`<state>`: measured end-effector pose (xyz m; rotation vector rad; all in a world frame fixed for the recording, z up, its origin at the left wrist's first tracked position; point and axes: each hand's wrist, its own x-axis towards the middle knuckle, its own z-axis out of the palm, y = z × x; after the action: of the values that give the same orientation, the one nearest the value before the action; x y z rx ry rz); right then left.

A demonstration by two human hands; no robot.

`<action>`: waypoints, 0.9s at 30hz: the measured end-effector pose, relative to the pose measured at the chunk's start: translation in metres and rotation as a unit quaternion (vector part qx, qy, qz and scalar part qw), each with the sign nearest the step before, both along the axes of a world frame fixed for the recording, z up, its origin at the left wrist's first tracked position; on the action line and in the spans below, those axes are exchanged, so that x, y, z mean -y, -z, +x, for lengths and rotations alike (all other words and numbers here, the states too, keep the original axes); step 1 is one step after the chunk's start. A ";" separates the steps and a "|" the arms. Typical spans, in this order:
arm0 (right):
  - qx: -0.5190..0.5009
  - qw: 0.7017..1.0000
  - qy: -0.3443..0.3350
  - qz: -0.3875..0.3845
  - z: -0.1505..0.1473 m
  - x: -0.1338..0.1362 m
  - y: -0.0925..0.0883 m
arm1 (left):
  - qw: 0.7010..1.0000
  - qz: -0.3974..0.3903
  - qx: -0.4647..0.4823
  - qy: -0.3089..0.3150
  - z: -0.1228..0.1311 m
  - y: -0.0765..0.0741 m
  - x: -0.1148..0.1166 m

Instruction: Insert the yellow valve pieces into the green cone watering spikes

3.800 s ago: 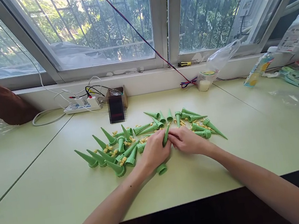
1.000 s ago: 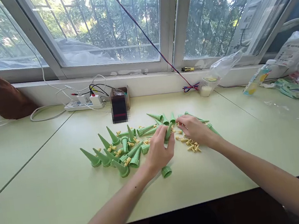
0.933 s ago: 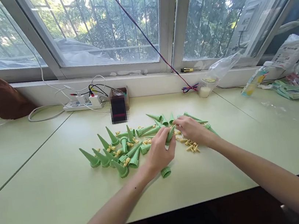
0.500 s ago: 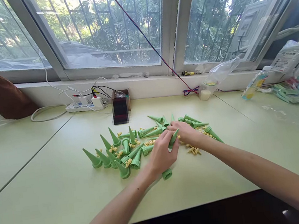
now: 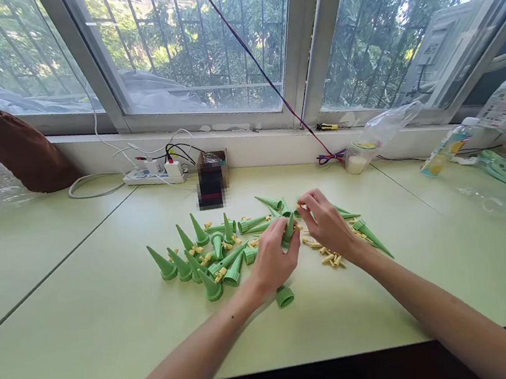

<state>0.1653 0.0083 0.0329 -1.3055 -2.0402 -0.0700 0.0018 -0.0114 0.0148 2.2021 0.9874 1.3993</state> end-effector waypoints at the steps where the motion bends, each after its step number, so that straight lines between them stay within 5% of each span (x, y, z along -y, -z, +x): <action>1: -0.047 0.999 -0.013 0.017 -0.001 0.003 0.004 | 1.000 -0.007 0.003 -0.003 -0.001 0.000 -0.001; 9: -0.284 0.954 -0.071 -0.061 -0.011 0.023 0.024 | 0.999 -0.049 0.011 -0.013 -0.006 0.001 -0.006; 27: -0.446 0.879 -0.120 -0.120 -0.012 0.023 0.027 | 0.996 -0.083 0.025 -0.001 -0.003 0.002 -0.007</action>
<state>0.1532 -0.0144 0.0062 -0.9336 -1.3870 0.7831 -0.0016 -0.0049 0.0129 2.0373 1.0494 1.3165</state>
